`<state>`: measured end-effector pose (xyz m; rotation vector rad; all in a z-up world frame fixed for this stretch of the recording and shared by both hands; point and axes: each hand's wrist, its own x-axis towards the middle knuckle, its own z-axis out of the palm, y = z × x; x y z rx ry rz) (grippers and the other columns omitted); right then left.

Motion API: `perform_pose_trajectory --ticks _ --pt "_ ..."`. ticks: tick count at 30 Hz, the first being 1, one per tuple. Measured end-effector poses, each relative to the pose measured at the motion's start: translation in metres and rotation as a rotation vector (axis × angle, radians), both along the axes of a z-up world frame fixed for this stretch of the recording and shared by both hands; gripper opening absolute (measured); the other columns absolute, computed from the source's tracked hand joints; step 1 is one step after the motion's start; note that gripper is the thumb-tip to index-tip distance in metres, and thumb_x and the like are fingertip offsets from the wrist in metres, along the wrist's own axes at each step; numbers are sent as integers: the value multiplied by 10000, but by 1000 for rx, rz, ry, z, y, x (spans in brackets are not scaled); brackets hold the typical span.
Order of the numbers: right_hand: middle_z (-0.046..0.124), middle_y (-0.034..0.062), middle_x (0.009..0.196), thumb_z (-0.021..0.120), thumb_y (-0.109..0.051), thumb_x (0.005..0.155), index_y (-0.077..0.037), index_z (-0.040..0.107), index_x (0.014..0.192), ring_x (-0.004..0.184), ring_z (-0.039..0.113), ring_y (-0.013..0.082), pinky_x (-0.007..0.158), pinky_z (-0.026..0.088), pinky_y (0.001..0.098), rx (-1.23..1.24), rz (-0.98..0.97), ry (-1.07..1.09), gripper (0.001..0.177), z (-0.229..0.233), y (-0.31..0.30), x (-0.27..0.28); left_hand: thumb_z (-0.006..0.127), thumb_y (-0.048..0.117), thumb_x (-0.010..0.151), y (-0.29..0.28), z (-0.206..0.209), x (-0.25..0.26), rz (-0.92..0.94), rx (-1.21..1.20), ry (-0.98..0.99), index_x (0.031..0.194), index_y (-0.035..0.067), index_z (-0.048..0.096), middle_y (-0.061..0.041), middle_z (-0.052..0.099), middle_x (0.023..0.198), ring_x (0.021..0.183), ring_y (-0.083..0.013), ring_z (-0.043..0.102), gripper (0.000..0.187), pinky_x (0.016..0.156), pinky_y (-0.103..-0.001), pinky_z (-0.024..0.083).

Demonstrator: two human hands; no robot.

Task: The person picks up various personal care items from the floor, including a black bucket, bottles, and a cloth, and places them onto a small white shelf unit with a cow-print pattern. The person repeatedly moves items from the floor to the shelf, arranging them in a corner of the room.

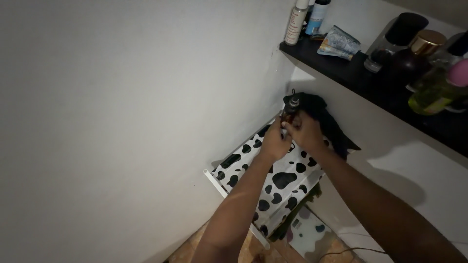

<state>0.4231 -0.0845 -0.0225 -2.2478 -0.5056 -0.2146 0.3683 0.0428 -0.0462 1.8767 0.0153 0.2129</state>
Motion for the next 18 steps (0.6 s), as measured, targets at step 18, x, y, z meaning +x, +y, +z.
perform_pose_trajectory --ticks 18 --pt "727 206 1176 791 -357 860 13 614 1325 1037 728 277 905 567 373 3 -104 63 620 9 -23 -56 680 283 916 12 14 -77 7 85 -33 1528 -6 372 -275 514 1469 1341 -394 535 743 1076 -425 452"
